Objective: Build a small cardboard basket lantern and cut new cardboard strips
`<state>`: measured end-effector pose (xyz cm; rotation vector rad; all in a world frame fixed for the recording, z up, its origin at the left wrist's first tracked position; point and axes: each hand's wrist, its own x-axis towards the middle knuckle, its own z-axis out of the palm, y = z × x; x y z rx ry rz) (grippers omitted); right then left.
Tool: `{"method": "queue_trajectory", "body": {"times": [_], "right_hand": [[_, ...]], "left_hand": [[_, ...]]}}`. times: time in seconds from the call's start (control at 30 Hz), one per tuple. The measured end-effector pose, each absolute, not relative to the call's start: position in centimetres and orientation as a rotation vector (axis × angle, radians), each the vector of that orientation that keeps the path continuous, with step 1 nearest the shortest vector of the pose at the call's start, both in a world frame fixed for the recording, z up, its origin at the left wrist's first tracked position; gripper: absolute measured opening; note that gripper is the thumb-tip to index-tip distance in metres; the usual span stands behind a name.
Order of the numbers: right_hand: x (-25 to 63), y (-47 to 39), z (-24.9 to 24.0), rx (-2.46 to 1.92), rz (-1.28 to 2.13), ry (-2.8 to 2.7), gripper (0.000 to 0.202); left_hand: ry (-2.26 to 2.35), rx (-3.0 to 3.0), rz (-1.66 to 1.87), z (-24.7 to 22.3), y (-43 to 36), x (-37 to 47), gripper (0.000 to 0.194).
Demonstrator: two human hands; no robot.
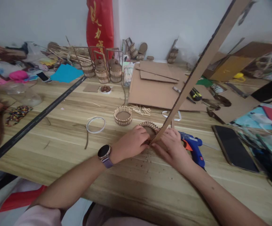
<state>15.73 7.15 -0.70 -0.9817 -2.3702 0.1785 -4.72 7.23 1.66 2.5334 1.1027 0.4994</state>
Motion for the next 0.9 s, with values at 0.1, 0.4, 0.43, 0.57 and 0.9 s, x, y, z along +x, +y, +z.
{"method": "queue_trajectory", "body": {"times": [0.1, 0.4, 0.43, 0.57, 0.9], "right_hand": [[15.7, 7.2, -0.8, -0.968, 0.169, -2.362, 0.012], [15.8, 7.2, -1.0, -0.949, 0.148, -2.369, 0.008], [15.8, 7.2, -1.0, -0.946, 0.143, -2.373, 0.008], [15.8, 7.3, -1.0, -0.929, 0.139, -2.377, 0.007], [15.7, 7.3, -0.9, -0.929, 0.175, -2.378, 0.007]], "left_hand": [[1.11, 2.55, 0.561, 1.3, 7.2, -4.6, 0.008], [1.077, 2.594, 0.711, 0.5, 7.2, -4.3, 0.014], [1.093, 2.607, 0.696, 0.6, 7.1, -4.4, 0.013], [1.239, 2.651, 0.648, 0.5, 6.6, -4.4, 0.009], [1.278, 2.447, 0.736, -1.4, 6.2, -3.8, 0.026]]}}
